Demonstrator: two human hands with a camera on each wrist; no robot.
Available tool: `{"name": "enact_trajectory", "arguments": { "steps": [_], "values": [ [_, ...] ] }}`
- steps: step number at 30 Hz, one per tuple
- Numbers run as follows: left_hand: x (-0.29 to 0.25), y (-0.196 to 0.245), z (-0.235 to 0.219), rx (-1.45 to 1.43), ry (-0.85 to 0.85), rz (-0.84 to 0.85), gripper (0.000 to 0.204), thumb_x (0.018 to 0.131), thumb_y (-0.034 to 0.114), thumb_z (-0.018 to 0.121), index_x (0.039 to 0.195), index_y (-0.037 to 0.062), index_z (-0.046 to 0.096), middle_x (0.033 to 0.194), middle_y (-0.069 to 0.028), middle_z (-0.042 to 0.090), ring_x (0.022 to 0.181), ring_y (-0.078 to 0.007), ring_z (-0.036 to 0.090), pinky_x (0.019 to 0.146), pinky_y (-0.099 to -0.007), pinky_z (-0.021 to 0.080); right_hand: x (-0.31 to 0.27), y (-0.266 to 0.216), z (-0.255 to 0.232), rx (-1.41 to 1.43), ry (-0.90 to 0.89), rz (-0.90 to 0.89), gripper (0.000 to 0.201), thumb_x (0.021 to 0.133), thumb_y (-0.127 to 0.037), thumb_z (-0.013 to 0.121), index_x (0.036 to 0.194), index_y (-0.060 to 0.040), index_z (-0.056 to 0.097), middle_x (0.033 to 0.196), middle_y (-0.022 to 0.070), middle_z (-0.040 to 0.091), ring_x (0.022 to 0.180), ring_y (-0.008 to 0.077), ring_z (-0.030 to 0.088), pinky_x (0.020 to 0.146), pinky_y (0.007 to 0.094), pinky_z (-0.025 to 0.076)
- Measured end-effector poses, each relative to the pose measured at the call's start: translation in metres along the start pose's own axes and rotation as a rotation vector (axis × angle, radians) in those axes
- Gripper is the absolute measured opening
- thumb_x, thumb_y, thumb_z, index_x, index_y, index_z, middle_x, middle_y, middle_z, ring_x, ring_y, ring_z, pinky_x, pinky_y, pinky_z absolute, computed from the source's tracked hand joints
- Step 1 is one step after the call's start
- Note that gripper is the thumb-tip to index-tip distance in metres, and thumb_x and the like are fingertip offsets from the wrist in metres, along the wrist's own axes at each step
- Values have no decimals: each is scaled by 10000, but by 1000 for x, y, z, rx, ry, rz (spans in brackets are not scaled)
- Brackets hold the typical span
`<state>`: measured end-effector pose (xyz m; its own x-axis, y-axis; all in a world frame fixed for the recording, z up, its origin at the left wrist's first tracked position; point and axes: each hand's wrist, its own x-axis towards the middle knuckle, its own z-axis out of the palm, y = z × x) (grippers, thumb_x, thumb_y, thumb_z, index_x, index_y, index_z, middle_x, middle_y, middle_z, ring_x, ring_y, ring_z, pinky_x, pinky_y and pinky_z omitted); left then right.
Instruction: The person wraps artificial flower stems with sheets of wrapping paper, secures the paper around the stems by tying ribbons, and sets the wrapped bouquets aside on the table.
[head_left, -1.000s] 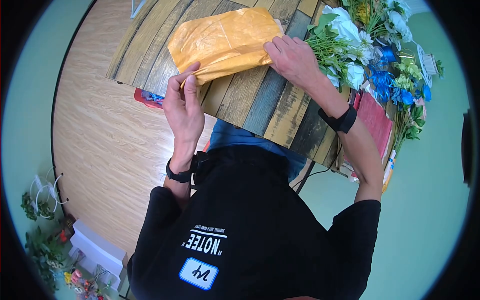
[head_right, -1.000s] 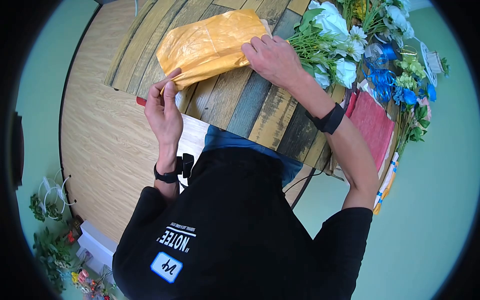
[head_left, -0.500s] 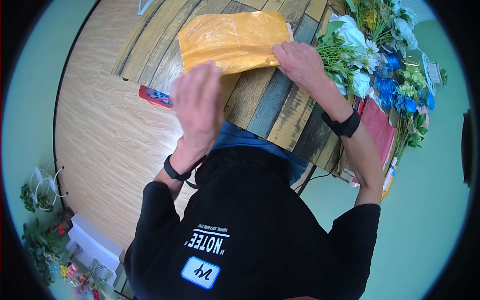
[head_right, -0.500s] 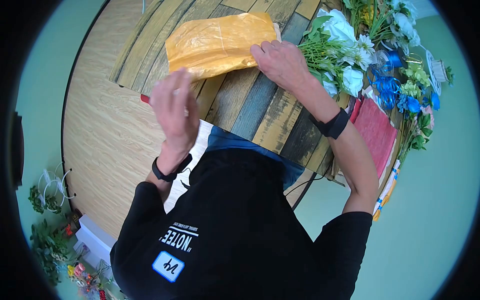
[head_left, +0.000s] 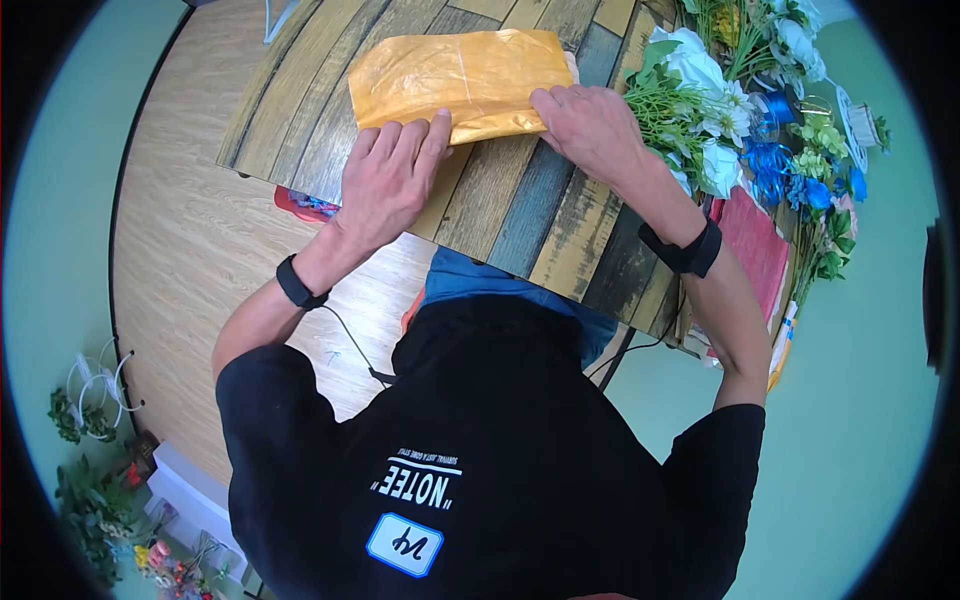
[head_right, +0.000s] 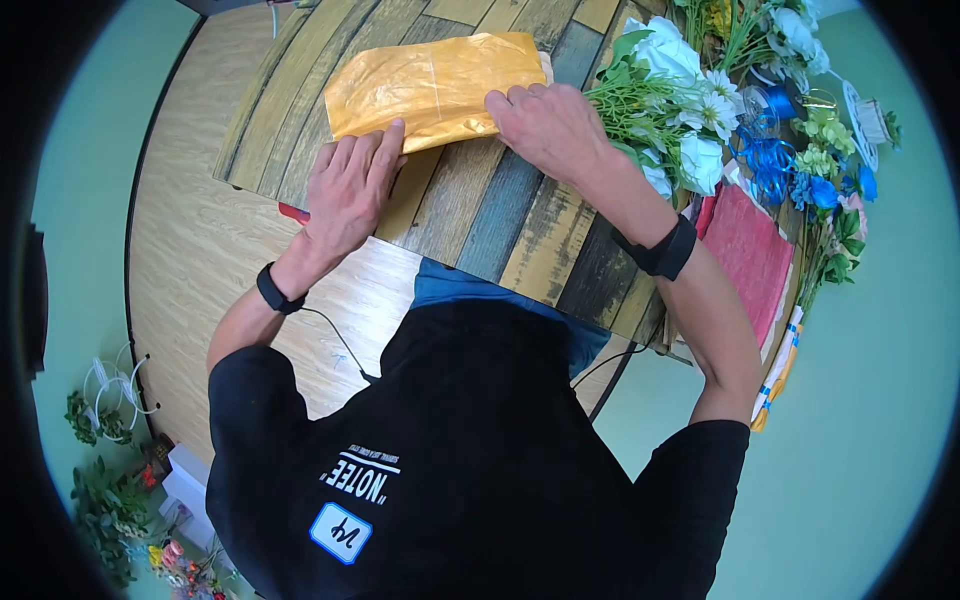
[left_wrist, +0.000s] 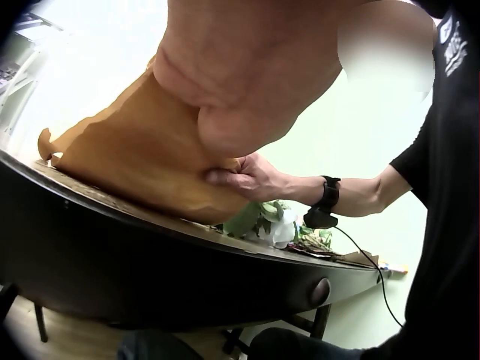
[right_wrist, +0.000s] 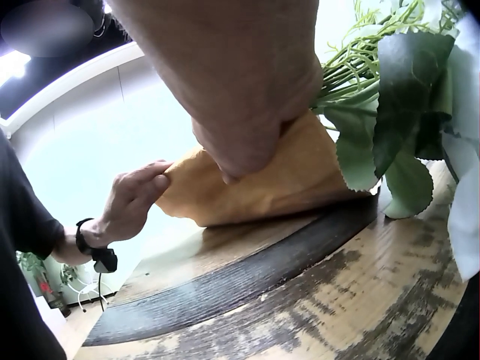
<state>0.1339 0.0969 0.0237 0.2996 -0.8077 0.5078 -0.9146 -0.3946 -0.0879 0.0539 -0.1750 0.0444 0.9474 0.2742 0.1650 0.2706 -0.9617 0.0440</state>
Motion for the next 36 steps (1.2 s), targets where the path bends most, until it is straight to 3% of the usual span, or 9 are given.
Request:
{"name": "enact_trajectory", "arguments": {
  "steps": [2, 4, 11, 16, 18, 24, 28, 36],
  "values": [
    [1, -4, 1, 12, -30, 25, 456, 929, 205, 680, 1338, 38, 567, 915, -44, 588, 787, -183, 565, 700, -332, 440, 2, 0, -1, -9, -31, 9, 300, 828, -238, 748, 939, -80, 518, 793, 82, 616, 764, 291, 666, 630, 413, 528],
    [4, -7, 3, 33, -5, 72, 347, 948, 284, 643, 1212, 61, 604, 818, -18, 504, 727, -166, 518, 621, -307, 405, 4, 1, -2, -18, -62, 18, 303, 829, -240, 750, 936, -80, 516, 790, 82, 617, 761, 294, 669, 625, 415, 530],
    [20, -16, -2, 63, -15, 105, 279, 972, 389, 613, 935, 114, 593, 752, 2, 496, 653, -143, 518, 550, -274, 452, 7, -1, -5, 16, 6, 38, 334, 811, -247, 770, 933, -79, 510, 807, 84, 631, 775, 294, 671, 634, 415, 523],
    [23, -14, -3, -23, -114, 25, 298, 991, 386, 587, 895, 105, 566, 750, -27, 532, 654, -171, 580, 536, -308, 503, 8, -10, -4, -12, 123, 87, 371, 760, -277, 814, 934, -84, 550, 816, 74, 654, 805, 263, 680, 671, 384, 519],
    [22, -14, -3, -50, -162, -9, 310, 997, 385, 577, 879, 100, 553, 747, -39, 546, 649, -185, 606, 526, -324, 518, 6, -14, 4, -5, 141, 145, 391, 737, -274, 829, 952, -85, 562, 846, 64, 633, 859, 241, 654, 759, 368, 487],
    [19, -15, -3, -125, -193, -71, 300, 994, 369, 596, 884, 100, 522, 720, -50, 579, 619, -209, 633, 489, -346, 483, 10, -16, 9, 11, 292, 98, 470, 680, -238, 842, 1044, -81, 589, 933, 63, 613, 891, 287, 612, 836, 397, 452],
    [22, -17, -8, -144, -227, -104, 305, 999, 372, 587, 887, 96, 519, 722, -56, 602, 628, -214, 644, 495, -346, 489, 15, -21, 8, 11, 375, 26, 491, 664, -235, 843, 1064, -83, 602, 924, 52, 598, 869, 267, 606, 802, 383, 457],
    [22, -24, -8, -77, -149, 16, 347, 977, 407, 614, 857, 97, 514, 694, -41, 553, 599, -187, 610, 500, -320, 493, 14, -13, 20, -39, 264, 44, 409, 647, -223, 839, 917, -109, 553, 801, 22, 562, 787, 212, 612, 681, 351, 474]
  ]
}}
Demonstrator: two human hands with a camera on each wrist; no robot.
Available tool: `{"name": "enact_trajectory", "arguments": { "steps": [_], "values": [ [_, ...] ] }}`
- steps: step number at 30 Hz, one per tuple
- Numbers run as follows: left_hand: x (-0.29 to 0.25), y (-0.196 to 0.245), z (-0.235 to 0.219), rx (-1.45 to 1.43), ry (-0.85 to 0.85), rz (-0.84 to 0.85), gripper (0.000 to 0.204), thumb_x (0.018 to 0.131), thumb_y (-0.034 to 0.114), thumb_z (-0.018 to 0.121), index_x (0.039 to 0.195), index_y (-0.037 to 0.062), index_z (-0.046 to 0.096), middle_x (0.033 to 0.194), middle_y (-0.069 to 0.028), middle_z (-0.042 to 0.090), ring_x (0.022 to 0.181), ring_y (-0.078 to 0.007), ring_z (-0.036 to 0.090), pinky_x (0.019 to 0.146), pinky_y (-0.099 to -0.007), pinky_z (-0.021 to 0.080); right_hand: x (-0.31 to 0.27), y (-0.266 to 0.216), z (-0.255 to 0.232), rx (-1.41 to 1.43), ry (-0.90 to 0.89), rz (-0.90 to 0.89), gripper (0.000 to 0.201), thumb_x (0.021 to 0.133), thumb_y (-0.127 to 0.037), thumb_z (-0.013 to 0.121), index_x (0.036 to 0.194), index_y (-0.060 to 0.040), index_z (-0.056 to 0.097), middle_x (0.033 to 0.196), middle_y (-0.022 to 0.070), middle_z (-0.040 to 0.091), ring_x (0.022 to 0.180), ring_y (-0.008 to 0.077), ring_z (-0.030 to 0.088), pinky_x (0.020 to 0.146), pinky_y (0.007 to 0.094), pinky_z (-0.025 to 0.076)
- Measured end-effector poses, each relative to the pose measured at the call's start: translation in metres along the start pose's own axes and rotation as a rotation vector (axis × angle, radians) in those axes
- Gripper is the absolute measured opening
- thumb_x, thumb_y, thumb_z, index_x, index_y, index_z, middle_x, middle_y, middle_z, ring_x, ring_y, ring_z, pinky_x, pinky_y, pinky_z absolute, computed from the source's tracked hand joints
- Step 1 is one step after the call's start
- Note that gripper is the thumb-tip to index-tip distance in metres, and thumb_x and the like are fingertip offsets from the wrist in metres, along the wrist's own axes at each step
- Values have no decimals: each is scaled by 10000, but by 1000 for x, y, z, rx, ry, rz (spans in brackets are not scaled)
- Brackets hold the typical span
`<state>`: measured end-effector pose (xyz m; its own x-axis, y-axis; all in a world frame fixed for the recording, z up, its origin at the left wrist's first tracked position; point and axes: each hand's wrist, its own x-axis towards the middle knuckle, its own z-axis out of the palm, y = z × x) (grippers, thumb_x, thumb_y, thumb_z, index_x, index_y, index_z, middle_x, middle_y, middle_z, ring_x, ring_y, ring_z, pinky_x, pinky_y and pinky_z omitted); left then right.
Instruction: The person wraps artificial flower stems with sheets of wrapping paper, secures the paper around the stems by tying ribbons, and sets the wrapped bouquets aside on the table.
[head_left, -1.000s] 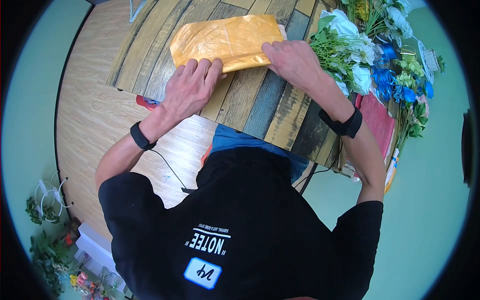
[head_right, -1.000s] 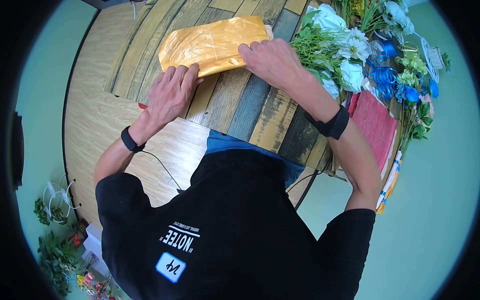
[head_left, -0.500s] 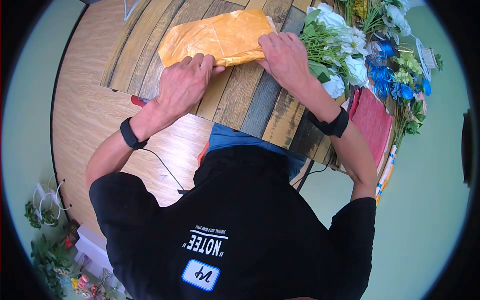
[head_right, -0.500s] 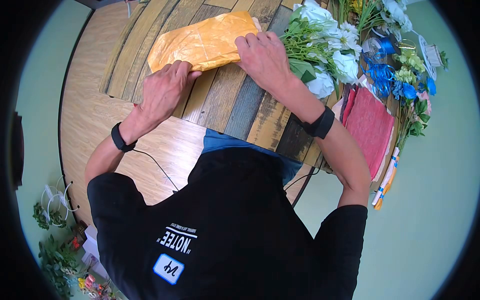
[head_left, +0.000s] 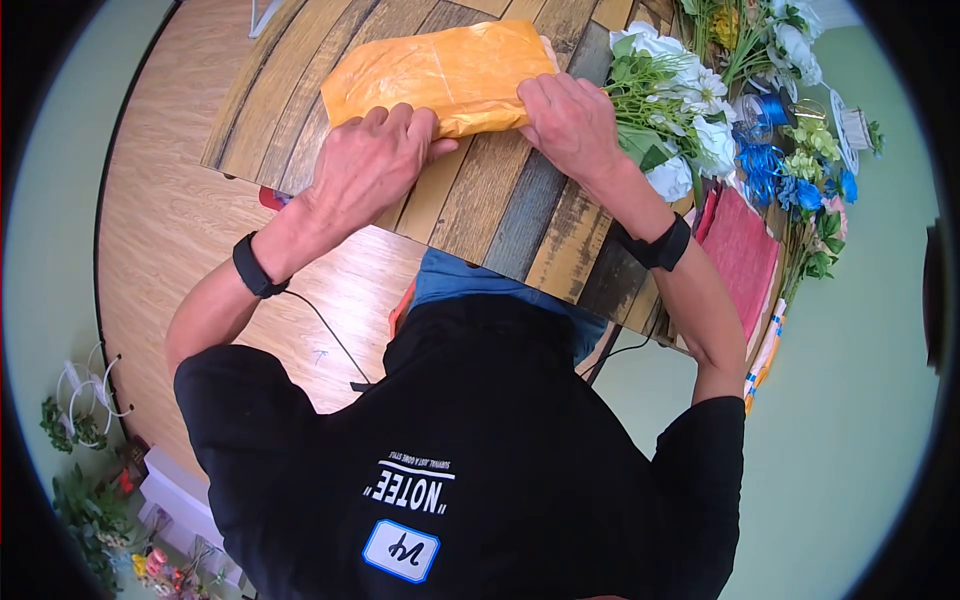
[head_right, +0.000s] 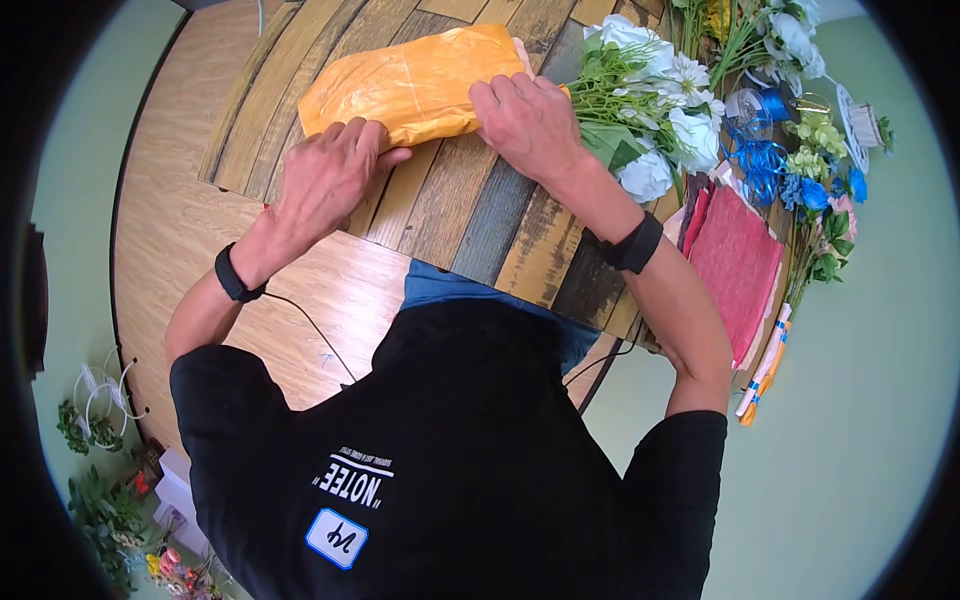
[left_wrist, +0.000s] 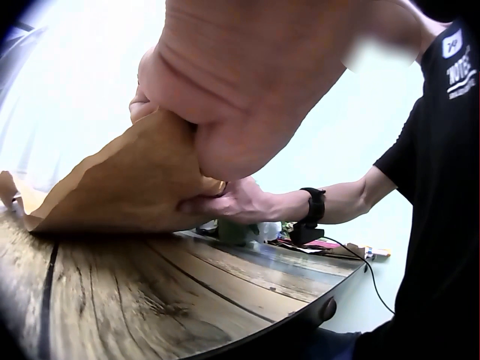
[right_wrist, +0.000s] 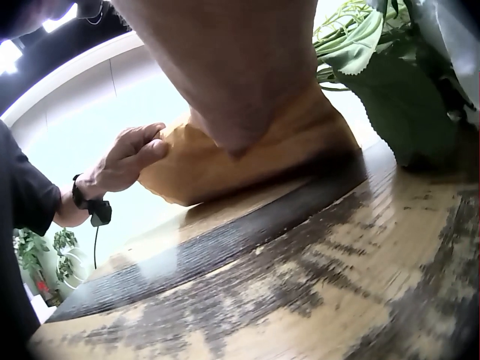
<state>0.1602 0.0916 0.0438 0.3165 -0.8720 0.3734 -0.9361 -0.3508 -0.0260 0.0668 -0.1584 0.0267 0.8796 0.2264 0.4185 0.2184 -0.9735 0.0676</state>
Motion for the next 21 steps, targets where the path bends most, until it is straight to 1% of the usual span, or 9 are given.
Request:
{"name": "enact_trajectory", "arguments": {
  "steps": [3, 6, 8, 9, 11, 14, 16, 18, 21],
  "values": [
    [1, -8, 2, 71, -3, 68, 379, 1000, 447, 562, 855, 99, 518, 672, -43, 547, 602, -187, 636, 483, -327, 518, 3, 0, -2, -4, -33, 5, 392, 667, -207, 830, 910, -106, 540, 796, 32, 589, 779, 226, 632, 660, 369, 489],
    [6, -14, -4, 166, -71, 70, 305, 968, 365, 603, 844, 104, 509, 747, -40, 559, 739, -186, 654, 568, -314, 529, 7, 2, 1, 33, -70, 43, 355, 705, -181, 805, 919, -97, 533, 765, 64, 628, 742, 264, 657, 617, 410, 502],
    [13, -17, -9, 287, -99, 72, 184, 897, 246, 631, 942, 80, 563, 916, -60, 586, 897, -190, 621, 736, -321, 511, 13, 3, -4, 28, -118, 71, 347, 725, -173, 792, 936, -93, 528, 736, 85, 635, 713, 290, 662, 595, 428, 501],
    [16, -16, -8, 289, -100, 74, 184, 897, 246, 631, 942, 80, 563, 916, -60, 586, 897, -190, 621, 736, -321, 511, 16, 4, -7, 19, -166, 99, 338, 745, -165, 779, 953, -89, 524, 707, 106, 642, 684, 315, 666, 573, 447, 500],
    [23, -13, -3, 362, 177, 98, 328, 823, 176, 633, 1120, 42, 594, 1075, -79, 577, 980, -193, 575, 849, -334, 454, 22, 6, -12, 50, -181, 99, 338, 761, -170, 772, 971, -88, 520, 678, 117, 632, 657, 335, 660, 559, 456, 497],
    [22, -6, 3, 347, 223, 96, 441, 843, 166, 624, 1257, 24, 567, 1120, -85, 583, 956, -194, 572, 864, -346, 441, 27, 11, -18, 66, -206, 86, 347, 784, -182, 765, 1001, -85, 512, 645, 128, 622, 630, 360, 653, 545, 468, 493],
    [26, -11, 8, 324, 261, 101, 441, 854, 163, 623, 1269, 24, 568, 1043, -62, 572, 923, -190, 569, 843, -328, 444, 31, 17, -22, 50, -210, 76, 355, 792, -189, 765, 1013, -83, 508, 641, 128, 620, 631, 367, 653, 545, 469, 493],
    [26, -16, 9, 301, 149, 93, 442, 869, 164, 623, 1284, 24, 564, 949, -44, 545, 856, -179, 563, 779, -294, 458, 35, 22, -26, 11, -231, 27, 368, 799, -208, 770, 1016, -73, 505, 639, 136, 621, 635, 372, 655, 541, 478, 489],
    [31, -26, 14, 269, 150, 123, 459, 875, 175, 625, 1301, 23, 551, 884, -34, 516, 777, -165, 558, 675, -269, 488, 44, 24, -37, -35, -261, -4, 368, 808, -228, 774, 1019, -64, 522, 641, 146, 625, 648, 373, 665, 554, 483, 502]
  ]
}}
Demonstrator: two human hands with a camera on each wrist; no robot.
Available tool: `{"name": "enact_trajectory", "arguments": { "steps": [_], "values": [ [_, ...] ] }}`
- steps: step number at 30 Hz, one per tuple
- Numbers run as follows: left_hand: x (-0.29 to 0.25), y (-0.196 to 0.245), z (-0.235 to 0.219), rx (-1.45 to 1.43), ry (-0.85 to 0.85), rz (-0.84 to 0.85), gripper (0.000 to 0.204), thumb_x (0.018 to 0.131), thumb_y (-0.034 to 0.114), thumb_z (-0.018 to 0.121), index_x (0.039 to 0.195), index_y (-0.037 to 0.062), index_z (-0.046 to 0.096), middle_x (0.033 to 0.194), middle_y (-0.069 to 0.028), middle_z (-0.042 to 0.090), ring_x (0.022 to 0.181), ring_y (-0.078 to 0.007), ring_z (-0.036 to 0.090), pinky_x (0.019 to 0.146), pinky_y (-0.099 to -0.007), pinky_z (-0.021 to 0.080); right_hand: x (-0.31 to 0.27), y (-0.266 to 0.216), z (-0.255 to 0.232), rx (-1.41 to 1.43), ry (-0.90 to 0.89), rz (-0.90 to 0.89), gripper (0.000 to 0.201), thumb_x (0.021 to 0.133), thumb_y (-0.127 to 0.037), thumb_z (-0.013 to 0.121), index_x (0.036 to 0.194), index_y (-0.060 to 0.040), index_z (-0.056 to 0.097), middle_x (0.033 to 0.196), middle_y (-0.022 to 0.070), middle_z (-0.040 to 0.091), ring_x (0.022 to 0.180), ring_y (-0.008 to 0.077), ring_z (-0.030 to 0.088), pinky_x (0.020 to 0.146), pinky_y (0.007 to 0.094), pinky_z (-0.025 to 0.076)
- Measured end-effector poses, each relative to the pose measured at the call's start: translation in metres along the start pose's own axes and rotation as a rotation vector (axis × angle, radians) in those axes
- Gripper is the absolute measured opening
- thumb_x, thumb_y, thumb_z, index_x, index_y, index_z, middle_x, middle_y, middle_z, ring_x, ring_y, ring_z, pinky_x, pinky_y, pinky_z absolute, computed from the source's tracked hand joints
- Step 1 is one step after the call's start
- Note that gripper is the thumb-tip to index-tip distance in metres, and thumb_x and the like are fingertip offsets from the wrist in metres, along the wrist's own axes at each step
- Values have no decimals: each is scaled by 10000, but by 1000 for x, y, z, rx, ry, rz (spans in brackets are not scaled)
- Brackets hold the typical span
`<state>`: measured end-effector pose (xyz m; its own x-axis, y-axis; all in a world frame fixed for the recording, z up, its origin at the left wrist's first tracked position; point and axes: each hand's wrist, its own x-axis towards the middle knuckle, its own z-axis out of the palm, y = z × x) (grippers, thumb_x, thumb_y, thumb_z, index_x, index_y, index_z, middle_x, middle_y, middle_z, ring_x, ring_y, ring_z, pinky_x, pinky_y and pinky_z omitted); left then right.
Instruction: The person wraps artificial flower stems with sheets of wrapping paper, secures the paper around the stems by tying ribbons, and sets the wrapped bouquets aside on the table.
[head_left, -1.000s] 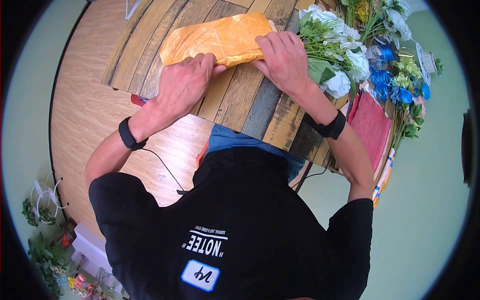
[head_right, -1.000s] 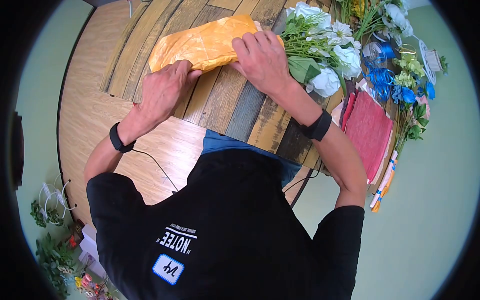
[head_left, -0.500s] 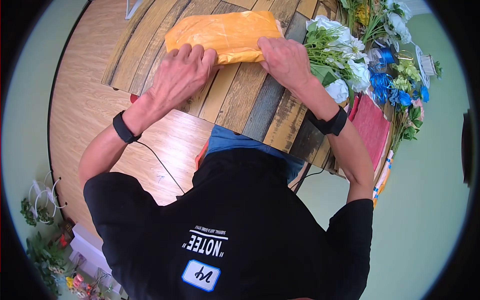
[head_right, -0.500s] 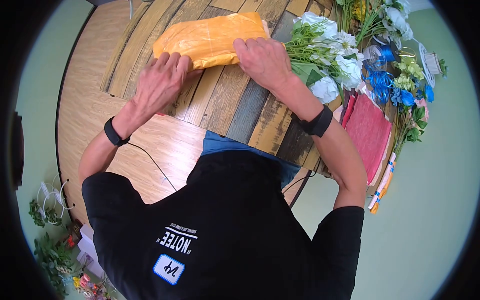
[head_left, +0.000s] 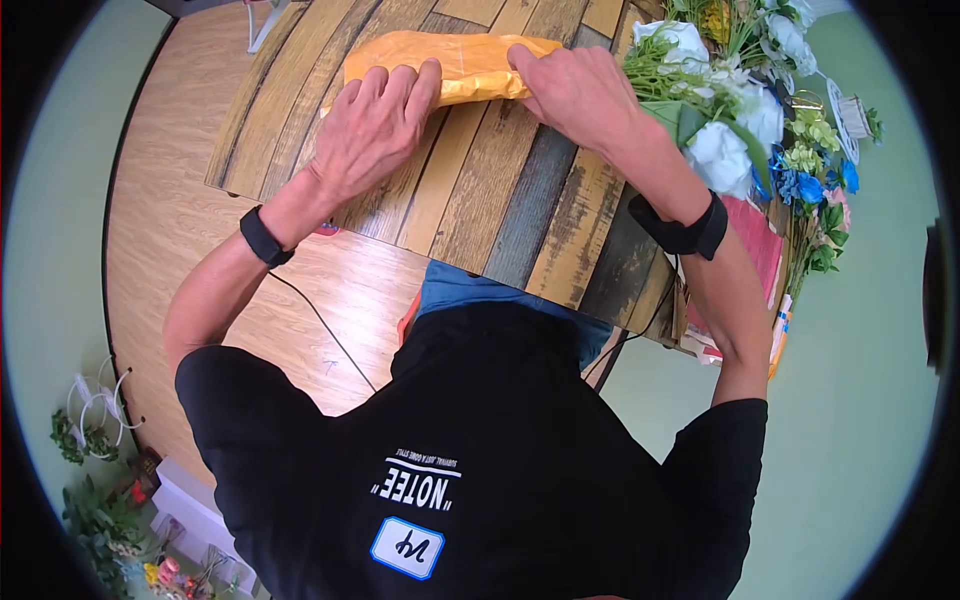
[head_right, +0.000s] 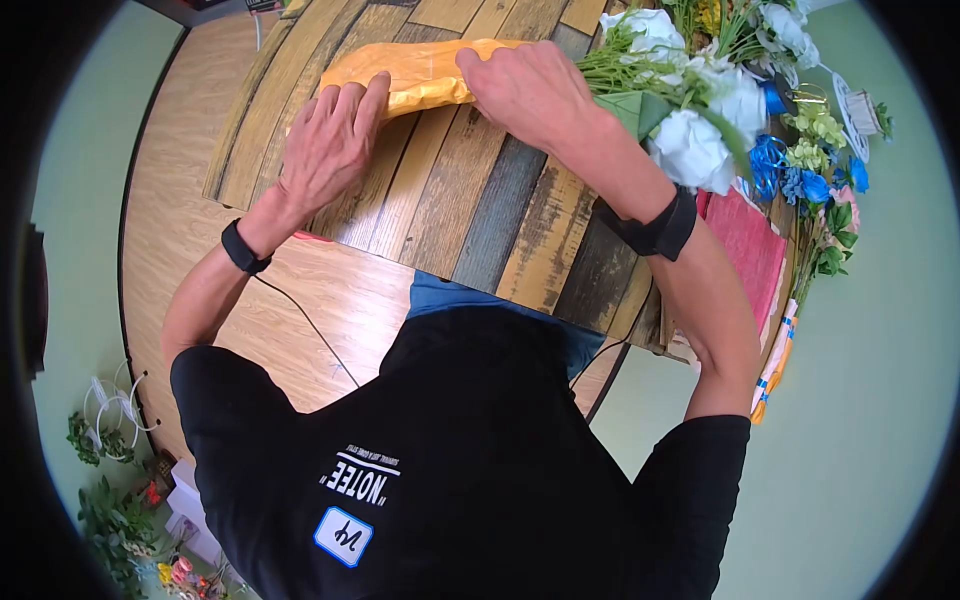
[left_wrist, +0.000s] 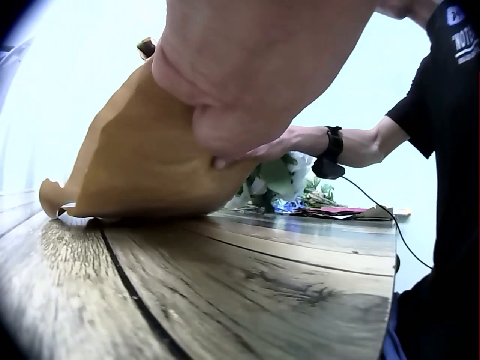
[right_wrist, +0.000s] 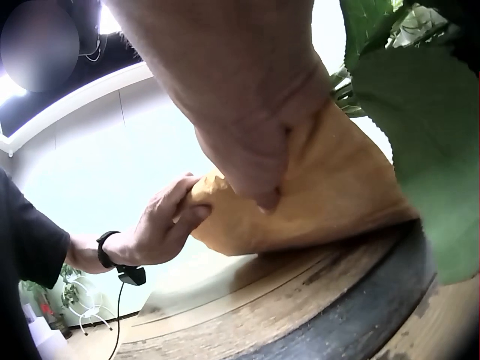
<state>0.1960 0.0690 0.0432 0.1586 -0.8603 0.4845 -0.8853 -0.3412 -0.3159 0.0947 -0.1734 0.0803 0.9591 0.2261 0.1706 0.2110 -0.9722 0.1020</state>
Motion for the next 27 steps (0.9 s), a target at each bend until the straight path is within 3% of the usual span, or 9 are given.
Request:
{"name": "enact_trajectory", "arguments": {
  "steps": [3, 7, 9, 12, 16, 19, 22, 24, 27],
  "values": [
    [5, -5, 5, -27, 9, 32, 422, 891, 183, 617, 1276, 25, 547, 886, -37, 533, 725, -157, 583, 568, -264, 520, 4, -1, -17, -40, -31, -17, 201, 781, -142, 713, 913, -28, 612, 662, 153, 666, 660, 347, 697, 572, 447, 552],
    [14, -4, 8, -67, -39, 25, 353, 914, 164, 592, 1231, 21, 532, 869, -51, 552, 690, -180, 635, 512, -301, 551, 2, 5, -30, -25, -90, -1, 199, 785, -148, 725, 910, -23, 634, 679, 158, 671, 677, 349, 702, 580, 448, 556],
    [19, -2, 7, -192, -138, 20, 263, 933, 139, 562, 1160, 17, 512, 846, -72, 567, 690, -220, 684, 482, -340, 558, -2, 10, -31, -44, -104, -15, 321, 834, -254, 763, 1022, -48, 603, 664, 157, 641, 687, 368, 678, 598, 481, 527],
    [29, 7, -2, -229, -155, 0, 180, 972, 122, 552, 1122, 50, 483, 833, -86, 574, 653, -237, 676, 492, -338, 531, -10, 16, -34, -38, -94, -16, 218, 812, -168, 729, 952, -23, 646, 699, 156, 676, 685, 351, 701, 603, 459, 559],
    [39, 16, -10, -281, -198, -5, 171, 963, 107, 551, 1106, 44, 485, 836, -93, 585, 650, -248, 677, 488, -342, 530, -24, 21, -35, -65, -65, 10, 231, 817, -173, 719, 977, -27, 640, 694, 160, 672, 674, 355, 693, 610, 461, 556],
    [46, 23, -11, -325, -200, 17, 115, 947, 111, 542, 987, 21, 483, 764, -104, 596, 650, -270, 701, 474, -366, 554, -36, 25, -31, -47, -35, 23, 254, 826, -192, 708, 1000, -24, 632, 691, 166, 668, 666, 367, 683, 602, 465, 548],
    [52, 26, -13, -282, -219, 58, 112, 942, 114, 555, 939, 18, 498, 728, -109, 610, 635, -254, 698, 481, -358, 552, -46, 28, -31, -42, -89, 57, 283, 868, -259, 710, 1029, -72, 571, 691, 146, 649, 688, 368, 665, 605, 484, 502],
    [56, 24, -9, -195, -65, 171, 131, 939, 129, 570, 900, 18, 511, 707, -118, 618, 591, -240, 686, 491, -349, 553, -51, 26, -38, -6, -170, 123, 285, 869, -265, 703, 1044, -71, 591, 710, 154, 656, 701, 381, 662, 630, 502, 500],
    [65, 24, -6, -163, -59, 210, 157, 950, 158, 580, 885, 30, 517, 660, -114, 608, 582, -215, 682, 502, -348, 552, -55, 29, -42, 52, -246, 145, 289, 875, -275, 697, 1062, -70, 612, 740, 179, 664, 732, 395, 662, 662, 515, 500]
  ]
}}
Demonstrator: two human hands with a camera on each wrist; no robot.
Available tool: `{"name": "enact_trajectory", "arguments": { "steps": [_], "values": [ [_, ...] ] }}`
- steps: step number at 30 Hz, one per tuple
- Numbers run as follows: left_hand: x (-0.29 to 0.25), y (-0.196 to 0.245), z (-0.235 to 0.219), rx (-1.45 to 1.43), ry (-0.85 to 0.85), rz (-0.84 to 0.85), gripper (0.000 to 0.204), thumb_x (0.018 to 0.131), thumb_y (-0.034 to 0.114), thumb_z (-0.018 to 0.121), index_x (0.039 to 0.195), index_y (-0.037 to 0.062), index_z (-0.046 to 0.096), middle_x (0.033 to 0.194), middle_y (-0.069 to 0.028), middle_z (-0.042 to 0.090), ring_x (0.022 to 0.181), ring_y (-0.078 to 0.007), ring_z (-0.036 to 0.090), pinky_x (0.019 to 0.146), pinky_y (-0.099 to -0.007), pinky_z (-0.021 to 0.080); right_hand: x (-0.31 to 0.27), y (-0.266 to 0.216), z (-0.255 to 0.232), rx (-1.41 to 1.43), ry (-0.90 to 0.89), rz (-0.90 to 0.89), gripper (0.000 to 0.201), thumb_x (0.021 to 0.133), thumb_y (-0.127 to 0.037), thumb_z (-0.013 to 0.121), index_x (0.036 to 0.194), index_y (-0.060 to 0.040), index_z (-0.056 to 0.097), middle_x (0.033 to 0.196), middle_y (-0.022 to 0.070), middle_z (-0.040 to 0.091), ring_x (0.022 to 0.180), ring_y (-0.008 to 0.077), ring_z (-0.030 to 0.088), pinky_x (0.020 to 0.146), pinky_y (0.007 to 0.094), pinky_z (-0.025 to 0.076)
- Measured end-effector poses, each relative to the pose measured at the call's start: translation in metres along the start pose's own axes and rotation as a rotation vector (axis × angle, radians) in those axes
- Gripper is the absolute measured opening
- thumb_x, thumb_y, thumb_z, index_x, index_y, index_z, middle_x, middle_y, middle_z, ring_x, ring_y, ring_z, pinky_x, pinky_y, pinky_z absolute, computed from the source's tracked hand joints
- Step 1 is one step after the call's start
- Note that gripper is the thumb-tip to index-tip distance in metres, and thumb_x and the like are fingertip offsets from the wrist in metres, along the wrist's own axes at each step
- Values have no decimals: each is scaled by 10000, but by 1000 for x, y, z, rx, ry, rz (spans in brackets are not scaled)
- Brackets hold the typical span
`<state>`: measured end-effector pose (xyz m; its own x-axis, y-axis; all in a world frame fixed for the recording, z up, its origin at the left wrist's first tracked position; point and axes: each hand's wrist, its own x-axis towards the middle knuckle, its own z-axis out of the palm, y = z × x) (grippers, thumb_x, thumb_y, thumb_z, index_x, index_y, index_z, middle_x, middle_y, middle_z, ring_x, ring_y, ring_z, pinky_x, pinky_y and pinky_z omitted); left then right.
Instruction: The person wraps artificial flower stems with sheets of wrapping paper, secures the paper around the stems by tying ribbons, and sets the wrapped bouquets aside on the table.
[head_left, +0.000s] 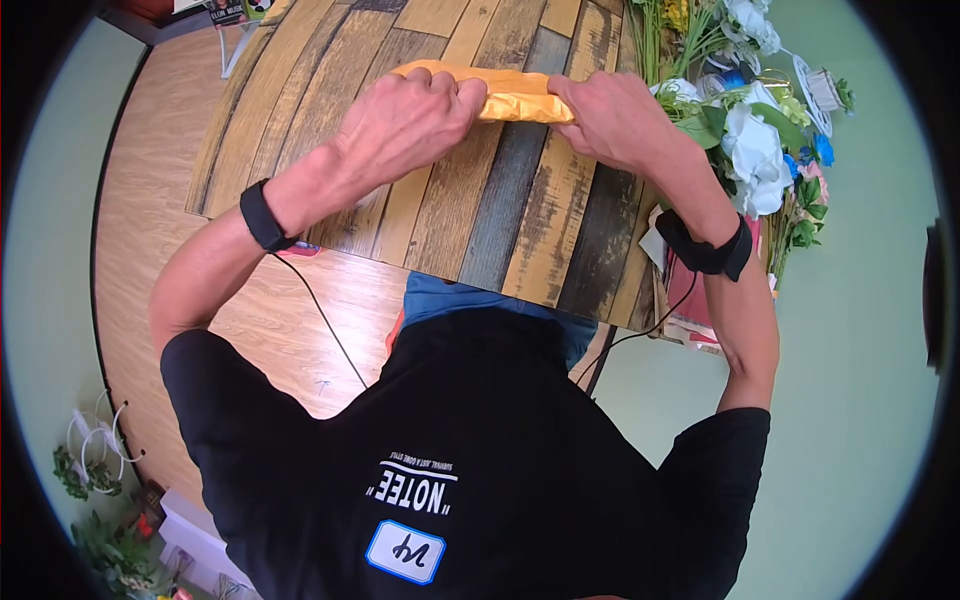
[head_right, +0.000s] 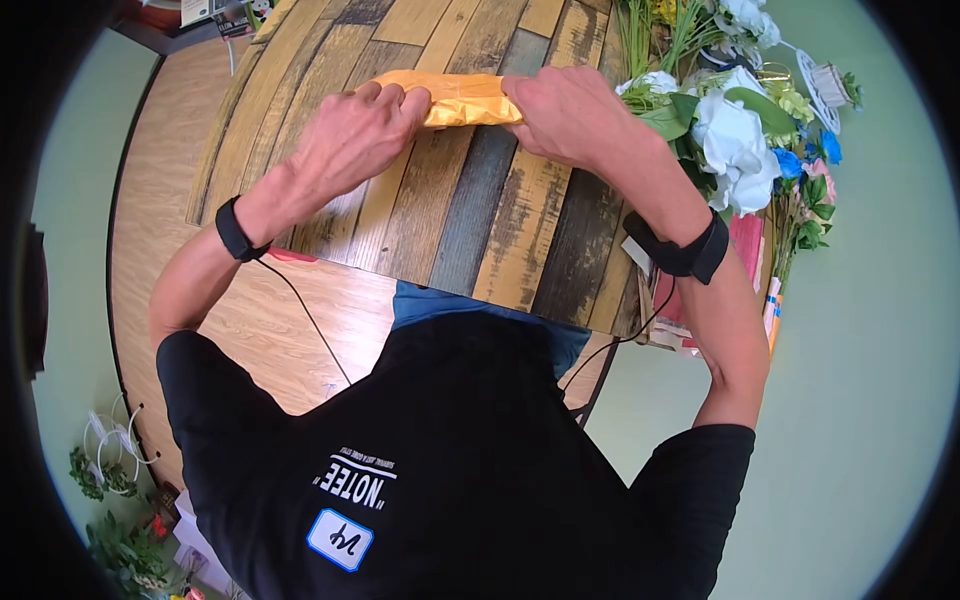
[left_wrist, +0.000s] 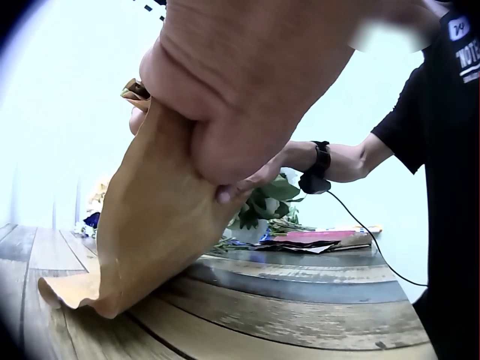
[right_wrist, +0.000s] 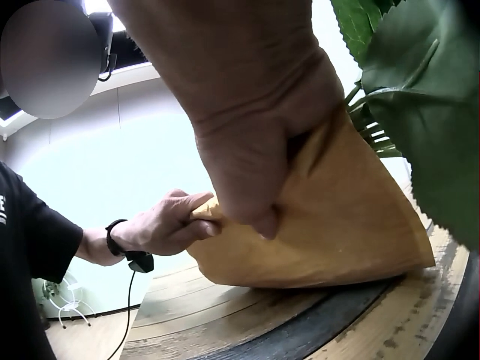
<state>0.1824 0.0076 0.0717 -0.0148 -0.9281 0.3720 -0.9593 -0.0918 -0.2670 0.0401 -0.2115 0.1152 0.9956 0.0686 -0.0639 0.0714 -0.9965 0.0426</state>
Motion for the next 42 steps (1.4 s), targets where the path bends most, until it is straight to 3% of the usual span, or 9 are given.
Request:
{"name": "enact_trajectory", "arguments": {
  "steps": [3, 10, 13, 15, 22, 25, 27, 36, 42],
  "values": [
    [14, 1, -13, -119, -216, -42, 211, 986, 225, 573, 925, 24, 545, 629, -127, 612, 615, -227, 693, 511, -366, 552, -2, 6, -5, 82, -80, 13, 291, 889, -293, 687, 1064, -69, 622, 765, 198, 669, 762, 407, 663, 679, 517, 502],
    [42, -9, -5, -472, -332, -19, 420, 1030, 400, 536, 1000, -13, 606, 664, -170, 628, 609, -303, 669, 576, -440, 523, -11, 23, 1, 121, -49, 60, 331, 918, -372, 677, 1010, -55, 644, 778, 191, 677, 802, 412, 672, 705, 510, 527],
    [51, -12, 0, -646, -346, -46, 567, 1008, 516, 504, 937, -28, 644, 619, -185, 573, 604, -307, 637, 607, -460, 502, -18, 31, 10, 111, 16, 14, 376, 938, -442, 638, 1031, -78, 638, 717, 181, 632, 707, 407, 635, 664, 512, 492],
    [58, -17, 2, -867, -533, -42, 646, 988, 575, 508, 912, -50, 656, 632, -169, 571, 626, -327, 613, 625, -471, 498, -22, 32, 18, 121, 126, 3, 450, 924, -523, 637, 1004, -80, 644, 719, 183, 630, 715, 400, 636, 651, 504, 488],
    [71, -30, 11, -861, -750, -68, 739, 923, 695, 516, 864, -25, 670, 653, -123, 579, 637, -307, 599, 620, -438, 493, -25, 24, 12, 131, -17, 108, 522, 908, -580, 642, 969, -62, 643, 695, 194, 616, 737, 398, 643, 660, 506, 494],
    [65, -26, 21, -646, -507, 44, 622, 950, 619, 538, 938, 7, 646, 734, -110, 624, 677, -302, 649, 626, -421, 526, -26, 40, 17, 145, 5, 81, 547, 910, -574, 646, 973, -30, 655, 683, 206, 617, 711, 408, 638, 659, 491, 499],
    [57, -17, 35, -311, -38, 55, 487, 962, 522, 568, 1034, 41, 592, 888, -95, 653, 795, -286, 694, 647, -396, 558, -29, 51, 13, 287, -86, 101, 571, 908, -559, 663, 966, 8, 674, 707, 214, 632, 694, 402, 626, 661, 467, 499],
    [51, -6, 38, -369, 188, -52, 414, 973, 431, 572, 1194, 82, 553, 1005, -66, 612, 914, -223, 653, 716, -349, 553, -44, 68, -10, 408, -328, 263, 550, 883, -494, 738, 920, 52, 679, 696, 177, 622, 652, 295, 610, 664, 416, 496],
    [67, 20, 54, -197, 345, 151, 420, 972, 401, 582, 1242, 82, 540, 992, -64, 557, 938, -225, 586, 868, -350, 504, -51, 82, -17, 446, -465, 266, 521, 860, -470, 773, 897, 42, 687, 682, 131, 629, 631, 225, 594, 639, 388, 485]
  ]
}}
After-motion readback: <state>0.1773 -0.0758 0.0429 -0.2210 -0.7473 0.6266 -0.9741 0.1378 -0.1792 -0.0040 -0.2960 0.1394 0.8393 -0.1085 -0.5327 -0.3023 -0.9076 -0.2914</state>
